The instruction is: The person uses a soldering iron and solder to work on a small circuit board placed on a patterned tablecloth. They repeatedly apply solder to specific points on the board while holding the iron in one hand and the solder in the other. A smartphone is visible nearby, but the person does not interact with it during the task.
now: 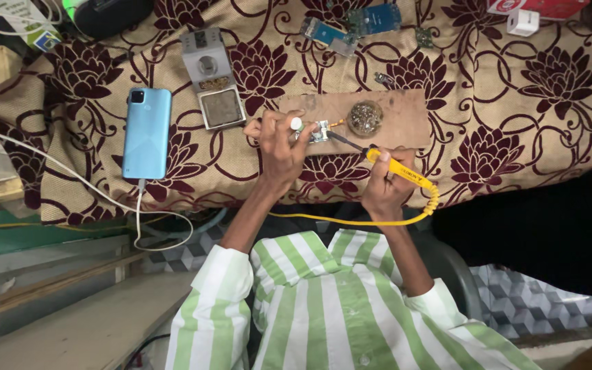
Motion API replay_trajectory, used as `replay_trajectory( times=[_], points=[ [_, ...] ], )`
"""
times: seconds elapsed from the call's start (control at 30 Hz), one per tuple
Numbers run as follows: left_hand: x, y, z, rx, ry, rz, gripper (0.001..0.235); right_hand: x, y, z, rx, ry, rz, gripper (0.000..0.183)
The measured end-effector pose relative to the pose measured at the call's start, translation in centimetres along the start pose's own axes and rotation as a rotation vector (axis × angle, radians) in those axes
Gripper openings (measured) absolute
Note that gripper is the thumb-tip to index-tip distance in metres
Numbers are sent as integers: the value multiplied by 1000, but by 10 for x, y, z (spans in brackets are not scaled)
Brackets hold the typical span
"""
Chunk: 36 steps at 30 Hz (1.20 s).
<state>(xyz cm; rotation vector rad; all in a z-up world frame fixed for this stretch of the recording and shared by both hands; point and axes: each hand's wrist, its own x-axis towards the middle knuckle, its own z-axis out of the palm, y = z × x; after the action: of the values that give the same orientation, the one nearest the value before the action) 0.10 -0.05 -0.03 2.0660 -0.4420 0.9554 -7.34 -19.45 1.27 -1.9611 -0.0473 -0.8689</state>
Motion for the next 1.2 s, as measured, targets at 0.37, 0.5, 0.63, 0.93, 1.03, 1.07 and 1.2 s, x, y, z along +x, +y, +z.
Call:
replay_trajectory(
  times=[0.37, 0.5, 0.63, 0.93, 1.03, 1.07, 1.2],
  points=[
    [-4, 2, 1, -187, -21, -118, 34, -15, 29, 1, 404, 332, 109, 23],
    [-6, 0, 3, -67, 31, 8, 35, -4, 39, -10, 462, 467, 199, 28],
    [-13, -1, 4, -139, -25, -55, 34, -3, 49, -16, 493, 331, 262, 26],
    [-24, -16, 14, -133, -25, -33, 28, -13, 70, -9, 397, 206, 268, 24],
    [-20, -12, 13, -84, 21, -25, 30, -6, 71, -7, 383, 183, 260, 25],
    [-19, -10, 12, -43, 43, -5, 30, -6, 70, -6, 394, 178, 249, 24],
    [-15, -2, 7, -215, 54, -148, 24, -9, 68, -7, 364, 159, 234, 26]
  ],
)
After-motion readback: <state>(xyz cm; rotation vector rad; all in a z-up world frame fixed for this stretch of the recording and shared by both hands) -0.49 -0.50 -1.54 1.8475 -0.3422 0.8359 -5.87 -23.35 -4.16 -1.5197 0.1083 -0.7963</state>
